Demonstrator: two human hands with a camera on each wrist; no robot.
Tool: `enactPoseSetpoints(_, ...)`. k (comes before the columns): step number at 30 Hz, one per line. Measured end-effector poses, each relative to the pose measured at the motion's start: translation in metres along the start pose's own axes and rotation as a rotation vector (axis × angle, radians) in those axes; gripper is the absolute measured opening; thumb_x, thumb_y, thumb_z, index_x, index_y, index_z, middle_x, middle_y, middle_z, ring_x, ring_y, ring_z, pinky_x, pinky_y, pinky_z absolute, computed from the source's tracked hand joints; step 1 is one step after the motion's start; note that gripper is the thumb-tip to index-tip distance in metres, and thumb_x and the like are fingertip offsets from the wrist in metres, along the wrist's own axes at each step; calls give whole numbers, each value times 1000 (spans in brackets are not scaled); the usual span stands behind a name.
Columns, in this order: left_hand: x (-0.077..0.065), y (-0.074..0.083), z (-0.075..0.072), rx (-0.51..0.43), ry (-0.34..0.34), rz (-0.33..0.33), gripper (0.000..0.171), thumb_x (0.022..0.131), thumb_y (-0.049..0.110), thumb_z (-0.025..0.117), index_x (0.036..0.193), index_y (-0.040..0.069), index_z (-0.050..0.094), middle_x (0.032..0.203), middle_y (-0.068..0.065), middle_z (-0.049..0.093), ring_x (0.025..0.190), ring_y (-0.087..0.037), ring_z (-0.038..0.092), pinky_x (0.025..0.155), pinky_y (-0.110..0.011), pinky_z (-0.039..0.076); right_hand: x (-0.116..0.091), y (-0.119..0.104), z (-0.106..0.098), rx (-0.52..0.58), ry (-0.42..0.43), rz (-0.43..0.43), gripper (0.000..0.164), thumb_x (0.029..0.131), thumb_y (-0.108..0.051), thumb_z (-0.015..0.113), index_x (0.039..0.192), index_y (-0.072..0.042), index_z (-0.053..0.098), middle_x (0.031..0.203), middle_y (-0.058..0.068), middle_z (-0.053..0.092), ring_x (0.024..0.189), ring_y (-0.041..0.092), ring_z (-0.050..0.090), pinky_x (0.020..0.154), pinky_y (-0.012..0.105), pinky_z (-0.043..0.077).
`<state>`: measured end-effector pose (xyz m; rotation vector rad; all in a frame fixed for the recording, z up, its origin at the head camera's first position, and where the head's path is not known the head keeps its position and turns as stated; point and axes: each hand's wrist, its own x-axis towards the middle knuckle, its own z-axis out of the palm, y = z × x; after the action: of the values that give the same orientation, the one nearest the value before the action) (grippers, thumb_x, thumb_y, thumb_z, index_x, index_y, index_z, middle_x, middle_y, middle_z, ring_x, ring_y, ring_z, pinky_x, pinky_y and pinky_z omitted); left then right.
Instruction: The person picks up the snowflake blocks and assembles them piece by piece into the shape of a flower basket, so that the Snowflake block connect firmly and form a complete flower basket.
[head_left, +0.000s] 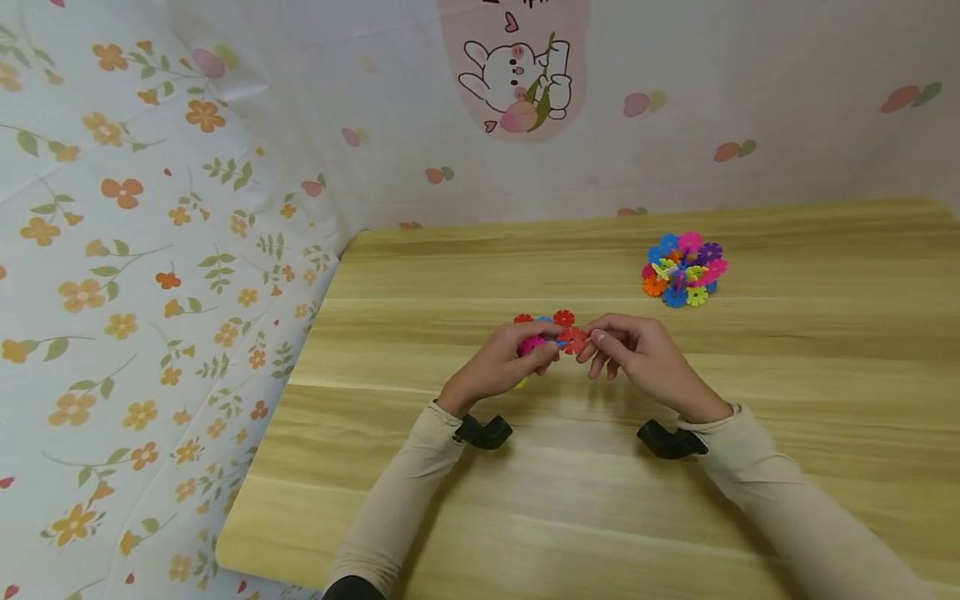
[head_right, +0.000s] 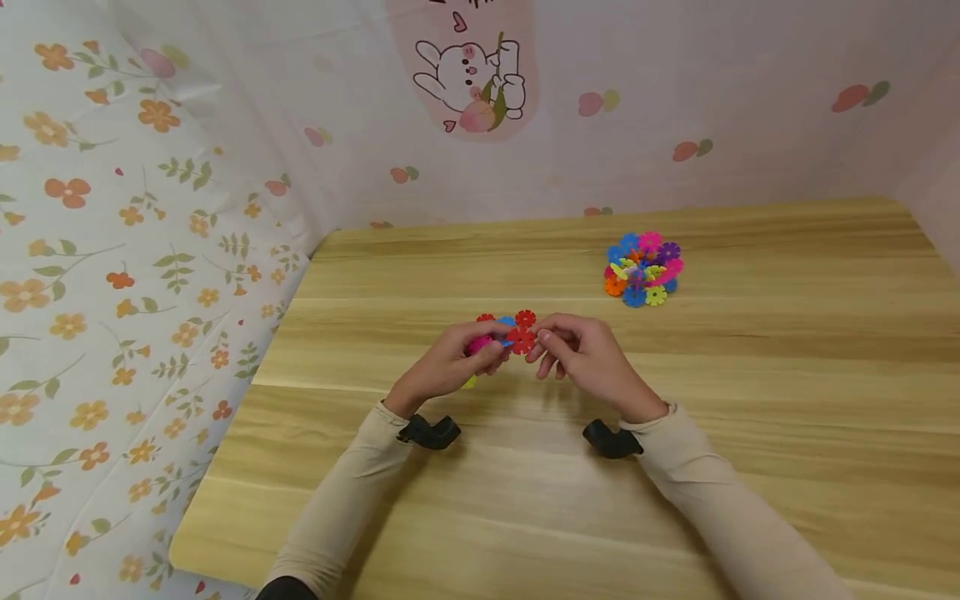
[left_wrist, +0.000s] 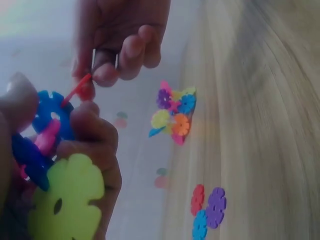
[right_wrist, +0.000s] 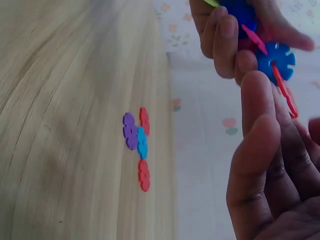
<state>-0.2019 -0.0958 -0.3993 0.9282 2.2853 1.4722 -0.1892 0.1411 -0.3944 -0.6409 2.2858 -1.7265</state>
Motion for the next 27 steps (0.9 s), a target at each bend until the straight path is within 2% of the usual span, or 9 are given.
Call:
enactPoseSetpoints(4,-2,4,-2,13,0,2,31,101,13,57,128,-3,59,81,-20,63,73,-37,60,59,-21,45,3,1,-4,-12,-35,0,22,105,-13,48,108,0,65,89,17,71,70,30,68,57,38,56)
enactPoseSetpoints(8,-3,3,-3,-17,5,18,26,102,13,54,123,-2,60,79,-17,62,69,-35,59,59,-30,49,18,4,-12,-93,-104,66,21,104,-12,50,105,1,66,89,22,69,71,32,68,58,38,57)
enactPoseSetpoints(12,-5,0,-4,-105,22,-13,24,106,16,47,119,2,60,73,-11,59,60,-29,55,54,-41,50,42,14,-15,-314,-173,113,17,101,-8,54,105,0,68,89,17,71,68,26,68,58,33,54)
enactPoseSetpoints(15,-5,-1,-4,-143,38,-42,23,106,18,47,119,4,60,71,-10,56,56,-21,51,51,-36,48,60,22,-10,-513,-188,83,18,96,-6,59,111,2,67,93,15,71,70,22,65,63,33,52)
enactPoseSetpoints(18,-7,-2,-5,-155,55,-43,23,104,18,51,122,6,60,70,-9,54,55,-19,47,50,-29,44,74,28,3,-719,-193,48,32,90,-14,69,118,1,65,101,17,67,81,24,62,69,39,54)
enactPoseSetpoints(21,-8,-1,-4,-171,64,-29,24,103,17,53,123,6,61,71,-9,55,55,-20,48,51,-28,43,83,30,13,-844,-196,25,36,86,-21,75,115,-1,67,101,19,61,86,29,57,70,45,55)
enactPoseSetpoints(24,-8,1,-4,-171,63,-17,24,103,18,53,122,7,61,73,-9,58,54,-21,48,51,-28,42,85,32,17,-866,-184,8,24,85,-17,75,100,1,68,95,18,59,84,29,55,70,44,54)
enactPoseSetpoints(27,-7,3,-4,-162,58,-24,23,104,19,52,122,8,62,74,-8,62,53,-20,47,50,-27,40,84,35,16,-848,-164,-30,23,81,-10,78,95,4,65,91,18,61,83,31,56,74,44,53)
